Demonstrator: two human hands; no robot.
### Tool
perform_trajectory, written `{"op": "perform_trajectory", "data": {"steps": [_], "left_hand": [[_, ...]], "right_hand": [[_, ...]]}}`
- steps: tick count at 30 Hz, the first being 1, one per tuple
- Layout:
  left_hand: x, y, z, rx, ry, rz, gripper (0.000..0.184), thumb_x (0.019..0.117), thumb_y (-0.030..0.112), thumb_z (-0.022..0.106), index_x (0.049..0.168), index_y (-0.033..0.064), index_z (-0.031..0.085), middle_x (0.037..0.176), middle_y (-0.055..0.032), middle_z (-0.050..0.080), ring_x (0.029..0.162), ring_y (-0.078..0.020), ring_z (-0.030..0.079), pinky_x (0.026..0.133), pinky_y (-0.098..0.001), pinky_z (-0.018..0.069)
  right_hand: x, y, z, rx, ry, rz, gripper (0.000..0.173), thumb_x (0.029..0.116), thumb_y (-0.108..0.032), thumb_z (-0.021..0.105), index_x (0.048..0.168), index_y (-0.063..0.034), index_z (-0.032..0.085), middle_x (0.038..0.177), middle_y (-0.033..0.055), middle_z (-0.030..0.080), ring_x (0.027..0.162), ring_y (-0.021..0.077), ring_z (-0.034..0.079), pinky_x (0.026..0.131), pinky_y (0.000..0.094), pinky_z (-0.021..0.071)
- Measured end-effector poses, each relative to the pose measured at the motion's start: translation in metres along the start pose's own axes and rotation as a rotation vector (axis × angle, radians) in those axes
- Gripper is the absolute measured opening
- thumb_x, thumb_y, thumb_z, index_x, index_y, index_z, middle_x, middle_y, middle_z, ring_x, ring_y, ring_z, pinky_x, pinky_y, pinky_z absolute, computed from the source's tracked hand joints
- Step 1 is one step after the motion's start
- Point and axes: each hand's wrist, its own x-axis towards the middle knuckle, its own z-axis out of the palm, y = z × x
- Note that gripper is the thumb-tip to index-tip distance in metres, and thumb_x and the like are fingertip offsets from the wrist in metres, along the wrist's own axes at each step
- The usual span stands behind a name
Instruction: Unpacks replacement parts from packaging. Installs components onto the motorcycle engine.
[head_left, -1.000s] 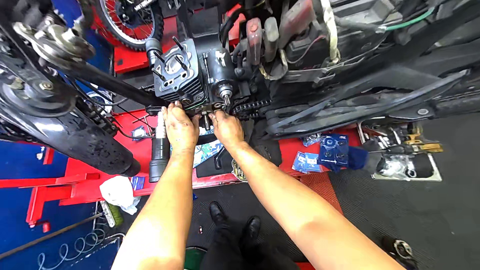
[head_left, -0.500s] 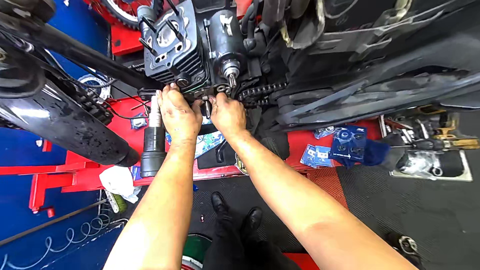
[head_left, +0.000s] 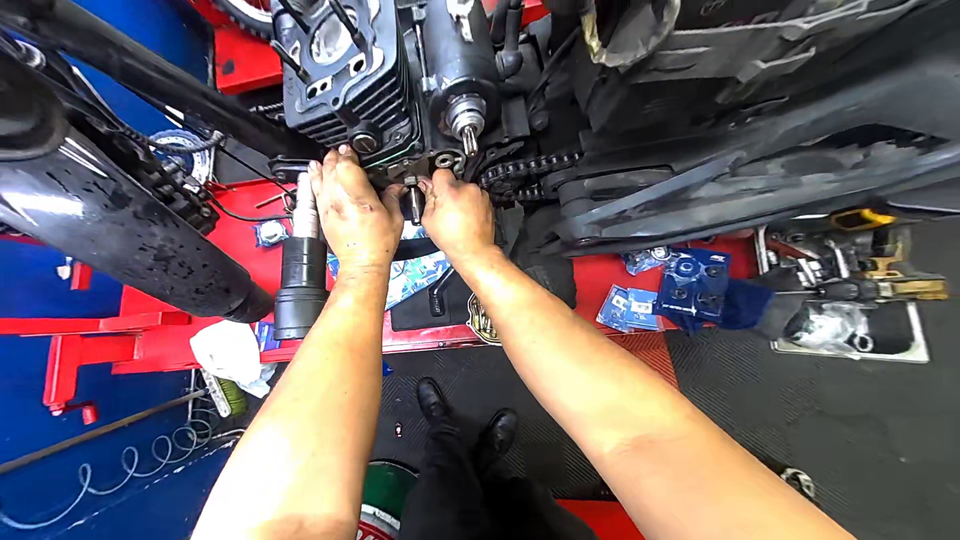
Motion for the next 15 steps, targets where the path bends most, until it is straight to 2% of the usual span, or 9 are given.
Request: {"op": "perform_trajectory", "data": {"steps": [5,8,11,15], "left_hand": [[0.003,0.004,-0.008,-0.045,-0.067,-0.006,0.072,0.0867,0.037,0.079,0.14,-0.0032,0.052,0.142,-0.0222,0.059,0.14,-0.035,0.051,0.127,-0.0485,0.0256],[-0.006,0.007,-0.008,-0.031,-0.085,-0.006,0.077,0.0849,0.035,0.079,0.143,-0.0054,0.049,0.145,-0.0247,0.056,0.143,-0.0381,0.048,0.127,-0.0504,0.0246],[-0.015,0.008,-0.012,-0.015,-0.154,-0.038,0.09,0.0784,0.032,0.081,0.149,-0.0059,0.04,0.153,-0.0266,0.047,0.148,-0.0403,0.039,0.128,-0.0499,0.0199],[-0.018,0.012,-0.016,-0.05,-0.181,-0.082,0.096,0.0762,0.037,0.082,0.15,-0.0045,0.039,0.154,-0.0296,0.044,0.148,-0.0456,0.036,0.126,-0.053,0.0254]], "right_hand": [[0.006,0.009,-0.022,-0.001,-0.18,-0.069,0.037,0.1099,-0.037,0.043,0.104,-0.0085,0.064,0.086,0.0142,0.071,0.085,0.0361,0.074,0.07,0.0543,0.059],[0.006,0.016,-0.033,-0.017,-0.313,-0.11,0.03,0.109,-0.034,0.045,0.11,-0.0086,0.063,0.093,0.0145,0.071,0.09,0.0356,0.073,0.074,0.0543,0.0591],[-0.001,0.018,-0.031,-0.003,-0.3,-0.102,0.023,0.1045,-0.029,0.053,0.11,-0.0093,0.064,0.092,0.0131,0.072,0.089,0.0338,0.073,0.074,0.0538,0.059],[-0.01,0.011,-0.026,0.012,-0.225,0.006,0.021,0.1007,-0.028,0.057,0.11,-0.0122,0.068,0.09,0.0103,0.074,0.086,0.0309,0.074,0.069,0.0534,0.0599]]}}
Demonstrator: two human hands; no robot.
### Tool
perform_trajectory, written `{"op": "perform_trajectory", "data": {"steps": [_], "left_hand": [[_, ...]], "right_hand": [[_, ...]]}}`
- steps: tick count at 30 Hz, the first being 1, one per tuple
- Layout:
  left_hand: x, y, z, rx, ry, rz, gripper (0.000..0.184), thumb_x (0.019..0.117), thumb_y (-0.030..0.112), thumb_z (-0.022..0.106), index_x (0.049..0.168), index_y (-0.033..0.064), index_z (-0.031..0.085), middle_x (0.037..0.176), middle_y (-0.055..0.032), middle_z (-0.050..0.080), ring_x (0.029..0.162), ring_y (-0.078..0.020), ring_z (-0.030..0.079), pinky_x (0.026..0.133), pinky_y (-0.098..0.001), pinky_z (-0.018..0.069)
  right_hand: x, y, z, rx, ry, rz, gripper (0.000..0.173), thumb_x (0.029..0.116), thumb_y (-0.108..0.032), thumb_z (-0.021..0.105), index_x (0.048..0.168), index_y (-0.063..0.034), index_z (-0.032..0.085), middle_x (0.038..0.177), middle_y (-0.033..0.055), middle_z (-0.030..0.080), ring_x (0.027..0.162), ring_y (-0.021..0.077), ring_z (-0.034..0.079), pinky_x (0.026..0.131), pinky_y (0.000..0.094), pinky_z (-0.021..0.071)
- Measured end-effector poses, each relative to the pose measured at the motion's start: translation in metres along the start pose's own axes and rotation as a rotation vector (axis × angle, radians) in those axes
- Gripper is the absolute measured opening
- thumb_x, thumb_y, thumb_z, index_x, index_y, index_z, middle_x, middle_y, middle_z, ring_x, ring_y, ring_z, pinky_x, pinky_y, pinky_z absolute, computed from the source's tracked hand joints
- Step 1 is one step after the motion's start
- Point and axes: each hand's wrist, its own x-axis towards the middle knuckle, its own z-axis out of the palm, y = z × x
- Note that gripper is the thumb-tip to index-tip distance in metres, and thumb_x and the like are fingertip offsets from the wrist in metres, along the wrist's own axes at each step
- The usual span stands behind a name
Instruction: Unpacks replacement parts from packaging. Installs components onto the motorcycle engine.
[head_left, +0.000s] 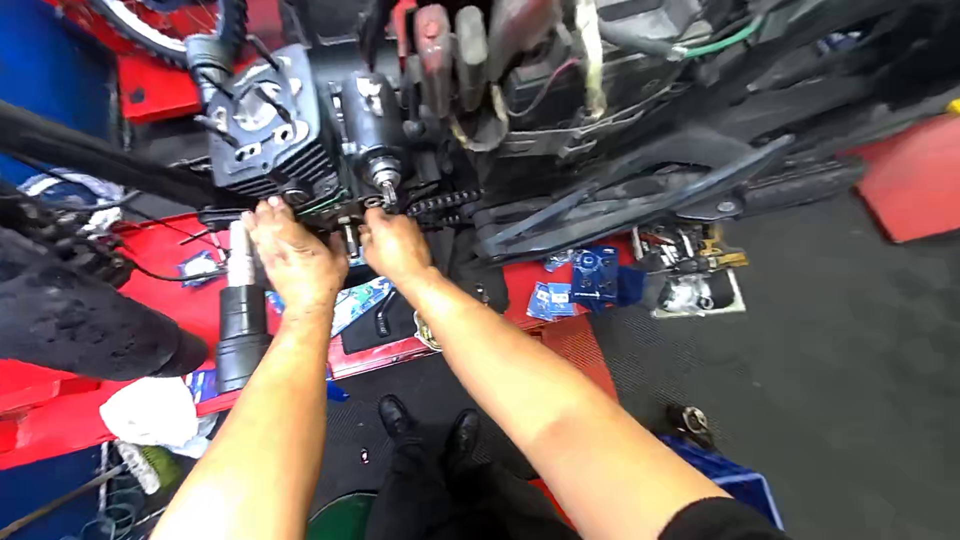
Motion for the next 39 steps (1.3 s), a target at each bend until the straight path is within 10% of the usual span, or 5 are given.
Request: {"op": "perform_trajectory", "data": {"steps": [10,39], "left_hand": [[0.006,0.0,0.009,0.022,-0.028,-0.009,0.105,0.0819,0.043,0.075,0.157,-0.0074,0.022,0.161,-0.0339,0.029,0.151,-0.0479,0.029,0.125,-0.0571,0.0212],[0.01,-0.021,0.034,0.112,0.278,0.122,0.109,0.0645,0.046,0.085,0.148,-0.0063,0.039,0.143,-0.0319,0.053,0.137,-0.0475,0.048,0.122,-0.0554,0.0279]], "right_hand": [[0.0,-0.01,-0.01,0.051,-0.032,0.069,0.02,0.0974,-0.021,0.063,0.115,-0.0139,0.066,0.087,0.0107,0.073,0.08,0.0314,0.073,0.063,0.0534,0.0591],[0.005,-0.009,0.028,0.124,0.136,0.075,0.017,0.1021,-0.026,0.056,0.102,-0.0126,0.066,0.08,0.0089,0.072,0.079,0.029,0.074,0.066,0.0489,0.0585]]}}
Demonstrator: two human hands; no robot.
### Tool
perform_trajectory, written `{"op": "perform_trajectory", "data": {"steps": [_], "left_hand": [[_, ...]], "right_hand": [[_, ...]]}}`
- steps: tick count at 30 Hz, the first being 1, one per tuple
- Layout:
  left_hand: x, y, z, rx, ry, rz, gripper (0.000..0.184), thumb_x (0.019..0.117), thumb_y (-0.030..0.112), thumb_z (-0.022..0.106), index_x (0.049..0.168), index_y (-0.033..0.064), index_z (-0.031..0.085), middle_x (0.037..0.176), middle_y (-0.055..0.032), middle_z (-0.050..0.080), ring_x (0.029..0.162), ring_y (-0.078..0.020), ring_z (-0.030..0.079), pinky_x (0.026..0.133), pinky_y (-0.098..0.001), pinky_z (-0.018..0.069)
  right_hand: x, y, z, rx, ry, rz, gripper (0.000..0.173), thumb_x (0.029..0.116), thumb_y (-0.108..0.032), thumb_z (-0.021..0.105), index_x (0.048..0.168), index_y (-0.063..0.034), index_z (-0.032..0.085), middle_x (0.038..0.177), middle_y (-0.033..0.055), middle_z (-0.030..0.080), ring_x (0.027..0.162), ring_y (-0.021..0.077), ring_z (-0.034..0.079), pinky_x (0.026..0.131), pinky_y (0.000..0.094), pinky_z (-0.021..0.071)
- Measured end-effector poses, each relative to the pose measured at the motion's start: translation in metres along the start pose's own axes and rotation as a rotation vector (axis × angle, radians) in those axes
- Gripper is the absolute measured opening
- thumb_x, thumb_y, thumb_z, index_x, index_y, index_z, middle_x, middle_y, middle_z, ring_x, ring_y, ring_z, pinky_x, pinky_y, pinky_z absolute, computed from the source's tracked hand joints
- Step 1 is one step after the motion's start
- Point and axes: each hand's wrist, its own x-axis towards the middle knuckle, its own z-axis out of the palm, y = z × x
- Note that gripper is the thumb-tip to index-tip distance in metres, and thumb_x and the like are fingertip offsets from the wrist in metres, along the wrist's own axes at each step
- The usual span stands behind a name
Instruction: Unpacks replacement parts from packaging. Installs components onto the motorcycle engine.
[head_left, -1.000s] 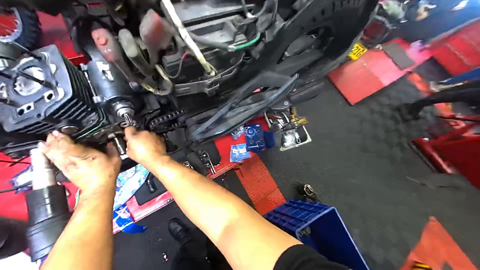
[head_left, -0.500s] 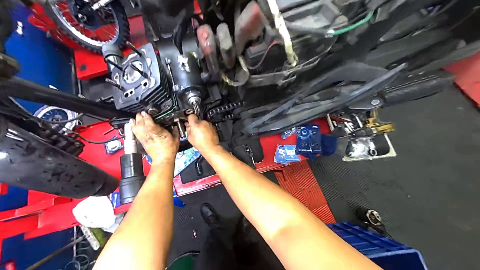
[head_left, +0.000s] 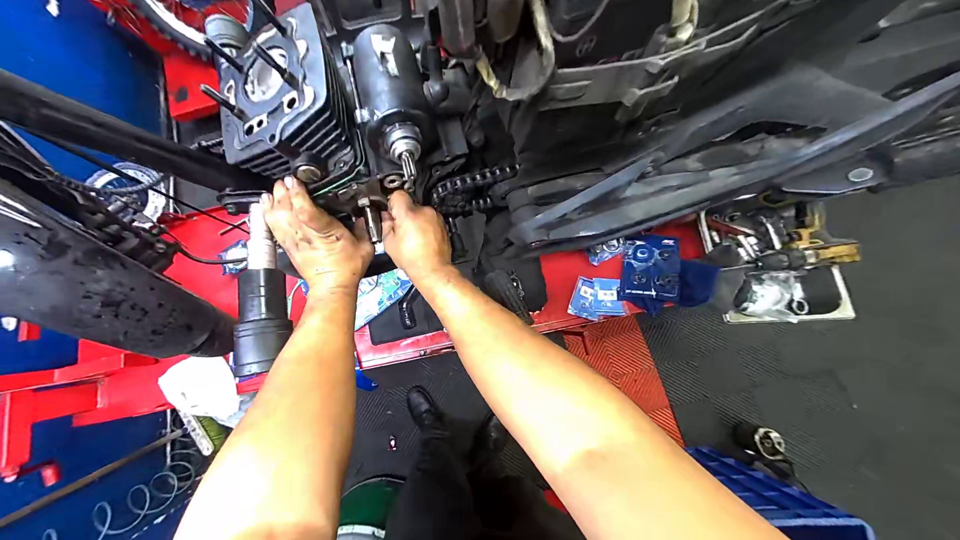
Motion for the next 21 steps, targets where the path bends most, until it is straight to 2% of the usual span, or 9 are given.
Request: {"op": "perform_trajectory", "data": {"steps": [4,10,13,15,17,18,20,21], "left_hand": [[0.005,-0.001,0.004,-0.006,0.021,0.005,0.113,0.0622,0.052,0.085,0.147,-0.0059,0.04,0.143,-0.0301,0.054,0.137,-0.045,0.05,0.121,-0.0546,0.0298],[0.009,0.003,0.004,-0.028,0.0,-0.022,0.114,0.0605,0.049,0.087,0.148,-0.0045,0.039,0.146,-0.0289,0.052,0.14,-0.0447,0.047,0.123,-0.0536,0.0269],[0.01,0.005,0.001,-0.041,-0.046,-0.03,0.112,0.0611,0.044,0.087,0.149,-0.0057,0.038,0.148,-0.0304,0.05,0.143,-0.0474,0.042,0.124,-0.0544,0.0243],[0.008,0.008,-0.005,-0.068,-0.06,-0.035,0.107,0.0645,0.043,0.086,0.147,-0.0065,0.04,0.147,-0.0322,0.05,0.143,-0.0489,0.042,0.124,-0.0559,0.0236],[0.006,0.009,-0.011,-0.105,-0.077,-0.048,0.101,0.0673,0.04,0.086,0.146,-0.0069,0.042,0.146,-0.0326,0.05,0.142,-0.0497,0.043,0.124,-0.0575,0.0238],[0.005,0.01,-0.014,-0.12,-0.106,-0.063,0.099,0.0694,0.038,0.086,0.146,-0.0067,0.042,0.147,-0.0324,0.05,0.143,-0.0497,0.041,0.124,-0.0575,0.0226],[0.004,0.013,-0.02,-0.138,-0.17,-0.087,0.096,0.0727,0.034,0.085,0.147,-0.0065,0.042,0.149,-0.0322,0.048,0.145,-0.0496,0.038,0.126,-0.0577,0.02],[0.005,0.014,-0.024,-0.134,-0.196,-0.104,0.095,0.0733,0.033,0.086,0.148,-0.0058,0.042,0.15,-0.0311,0.047,0.146,-0.0482,0.038,0.126,-0.0567,0.0191]], "right_hand": [[0.003,-0.001,0.003,0.0,0.067,-0.001,0.016,0.1013,-0.026,0.057,0.099,-0.0126,0.066,0.078,0.0078,0.071,0.077,0.0279,0.073,0.063,0.0473,0.0579],[0.006,-0.004,0.001,0.003,0.059,0.02,0.016,0.1016,-0.026,0.057,0.099,-0.0122,0.065,0.077,0.008,0.07,0.076,0.0283,0.073,0.063,0.0476,0.0578],[0.005,-0.004,-0.014,0.009,-0.05,0.021,0.019,0.1043,-0.027,0.054,0.108,-0.0117,0.065,0.084,0.0107,0.072,0.081,0.0311,0.074,0.067,0.0517,0.0597],[-0.006,0.003,-0.035,0.04,-0.164,-0.037,0.023,0.1037,-0.025,0.055,0.117,-0.0113,0.067,0.094,0.013,0.073,0.088,0.0325,0.073,0.075,0.0553,0.0604],[-0.039,0.019,-0.063,0.052,-0.28,-0.105,0.026,0.1036,-0.026,0.055,0.12,-0.0126,0.07,0.099,0.0116,0.074,0.094,0.0296,0.073,0.082,0.0551,0.0602],[-0.064,0.032,-0.076,0.06,-0.334,-0.104,0.026,0.1031,-0.028,0.056,0.119,-0.013,0.071,0.1,0.0101,0.074,0.095,0.0272,0.073,0.085,0.054,0.0601],[-0.129,0.077,-0.099,0.097,-0.498,0.035,0.029,0.1036,-0.031,0.057,0.12,-0.012,0.071,0.107,0.0088,0.074,0.101,0.0234,0.072,0.095,0.0509,0.0576],[-0.167,0.11,-0.107,0.099,-0.566,0.152,0.032,0.1035,-0.033,0.056,0.122,-0.0107,0.07,0.11,0.01,0.074,0.101,0.0239,0.072,0.096,0.0506,0.0571]]}}
